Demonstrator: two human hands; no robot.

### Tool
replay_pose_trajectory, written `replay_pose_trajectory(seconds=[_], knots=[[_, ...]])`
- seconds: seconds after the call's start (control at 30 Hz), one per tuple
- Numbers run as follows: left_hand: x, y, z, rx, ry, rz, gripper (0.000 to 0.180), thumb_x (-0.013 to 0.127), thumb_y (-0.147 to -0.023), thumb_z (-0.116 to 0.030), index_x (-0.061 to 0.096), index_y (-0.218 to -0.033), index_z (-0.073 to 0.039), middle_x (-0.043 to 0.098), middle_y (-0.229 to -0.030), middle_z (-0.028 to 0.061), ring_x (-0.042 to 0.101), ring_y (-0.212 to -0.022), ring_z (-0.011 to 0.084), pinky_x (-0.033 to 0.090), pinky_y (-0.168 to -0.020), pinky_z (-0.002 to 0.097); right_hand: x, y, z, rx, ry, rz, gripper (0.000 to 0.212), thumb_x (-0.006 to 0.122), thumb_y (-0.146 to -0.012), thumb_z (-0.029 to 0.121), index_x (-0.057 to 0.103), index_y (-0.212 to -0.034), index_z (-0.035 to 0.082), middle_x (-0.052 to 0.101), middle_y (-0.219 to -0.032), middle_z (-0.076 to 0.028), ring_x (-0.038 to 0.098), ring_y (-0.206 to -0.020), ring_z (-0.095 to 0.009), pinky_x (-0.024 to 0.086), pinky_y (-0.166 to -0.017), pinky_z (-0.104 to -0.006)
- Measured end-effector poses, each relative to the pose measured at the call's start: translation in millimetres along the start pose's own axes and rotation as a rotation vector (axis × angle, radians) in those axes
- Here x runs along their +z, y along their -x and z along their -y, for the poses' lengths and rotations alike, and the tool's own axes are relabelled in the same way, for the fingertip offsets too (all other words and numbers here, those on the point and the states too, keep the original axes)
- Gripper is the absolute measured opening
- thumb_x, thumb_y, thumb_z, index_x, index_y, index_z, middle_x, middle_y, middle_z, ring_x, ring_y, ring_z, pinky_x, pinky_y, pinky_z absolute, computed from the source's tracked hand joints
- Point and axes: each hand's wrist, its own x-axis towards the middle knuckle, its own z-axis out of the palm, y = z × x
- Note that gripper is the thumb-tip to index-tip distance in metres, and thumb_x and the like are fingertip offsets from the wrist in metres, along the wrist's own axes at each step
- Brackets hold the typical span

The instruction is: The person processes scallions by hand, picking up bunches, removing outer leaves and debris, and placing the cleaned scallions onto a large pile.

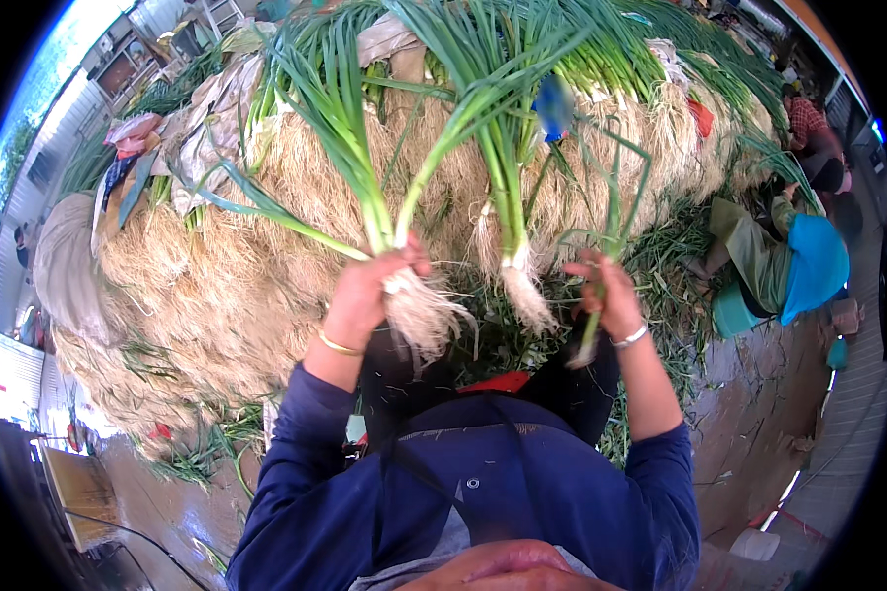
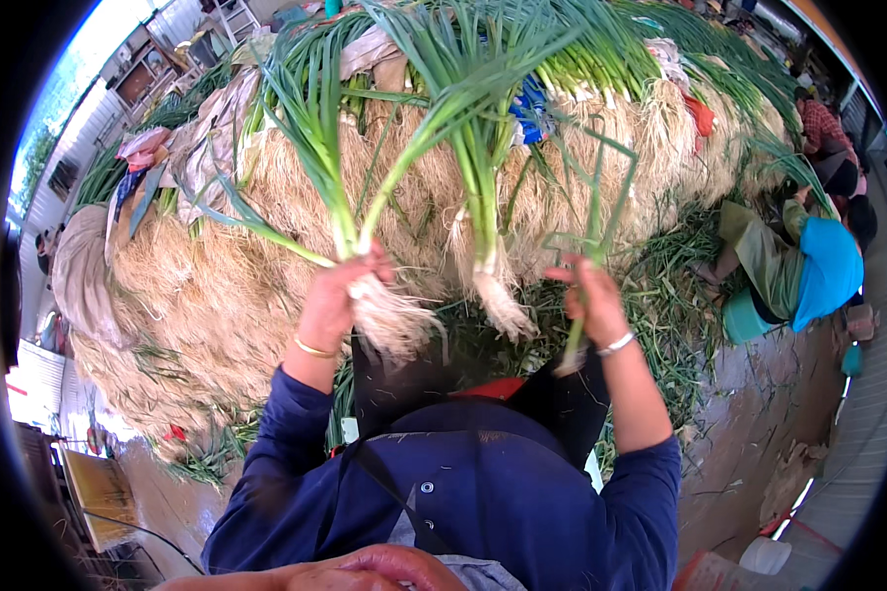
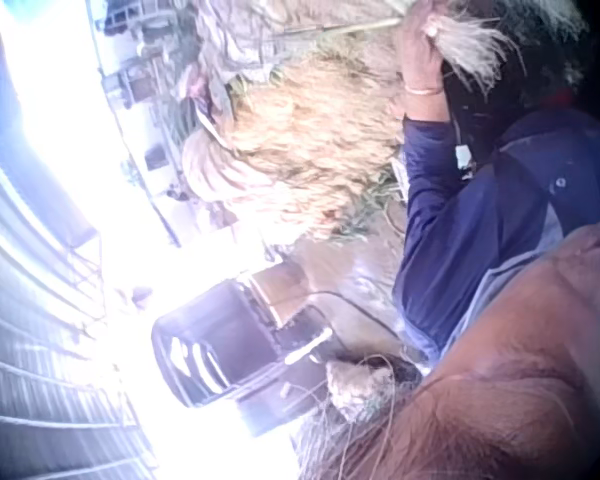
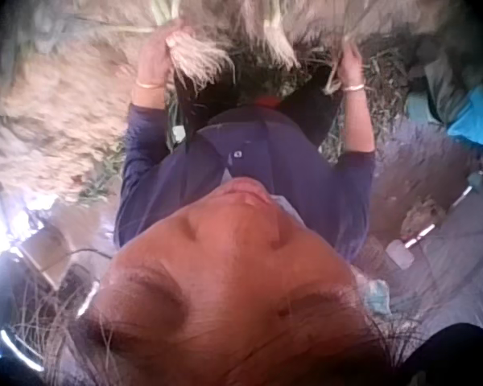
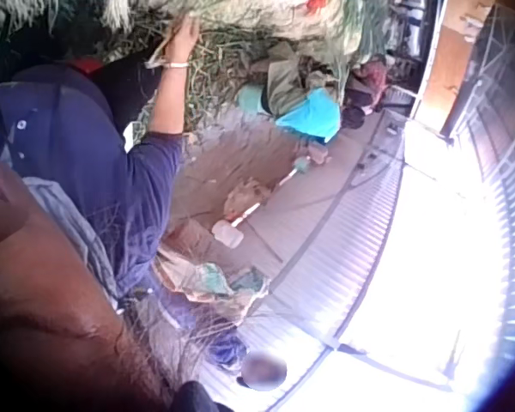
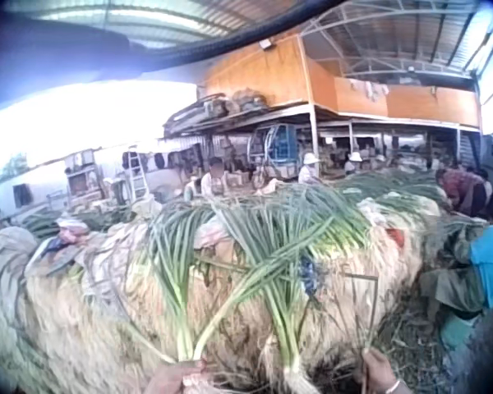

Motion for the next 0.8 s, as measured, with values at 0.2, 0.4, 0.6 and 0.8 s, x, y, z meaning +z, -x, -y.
replay_pose_trajectory(seconds=[0.2,0.4,0.6,0.8], knots=[[41.3,-1.7,58.5,0.045,-0.205,-0.042,0.028,0.062,-0.085,-0.007,0.056,-0.110,0.000,0.062,-0.099,0.0055,0.058,-0.091,0.0144,0.046,-0.082,0.0289,153.6,12.5,21.1,-0.206,0.344,0.330,0.027,0.055,-0.091,0.013,0.055,-0.117,0.005,0.065,-0.095,-0.006,0.059,-0.079,-0.008,0.046,-0.076,-0.0248],[16.1,-20.0,86.3,0.058,-0.213,-0.151,0.027,0.064,-0.085,-0.009,0.057,-0.110,-0.002,0.061,-0.096,0.0018,0.055,-0.092,0.0108,0.042,-0.084,0.0266,122.6,10.8,62.1,-0.187,0.037,0.393,0.027,0.048,-0.096,0.018,0.053,-0.119,0.006,0.063,-0.082,-0.004,0.045,-0.057,-0.005,0.036,-0.052,-0.0203],[26.3,-43.6,122.7,-0.033,-0.283,-0.113,0.025,0.072,-0.076,-0.006,0.061,-0.098,-0.001,0.062,-0.089,0.0023,0.057,-0.077,0.0100,0.046,-0.071,0.0250,78.1,28.6,164.5,-0.585,-0.224,0.360,0.025,0.039,-0.099,0.022,0.053,-0.113,0.006,0.051,-0.066,-0.001,0.031,-0.041,-0.004,0.026,-0.038,-0.0194],[10.2,-41.5,95.7,-0.029,-0.463,-0.307,0.028,0.071,-0.074,-0.005,0.062,-0.099,0.002,0.063,-0.086,0.0051,0.058,-0.076,0.0123,0.046,-0.069,0.0261,-96.1,66.3,202.3,-0.767,-0.439,-0.069,0.024,0.041,-0.099,0.022,0.053,-0.105,0.003,0.051,-0.076,0.000,0.034,-0.047,-0.005,0.029,-0.048,-0.0216]])
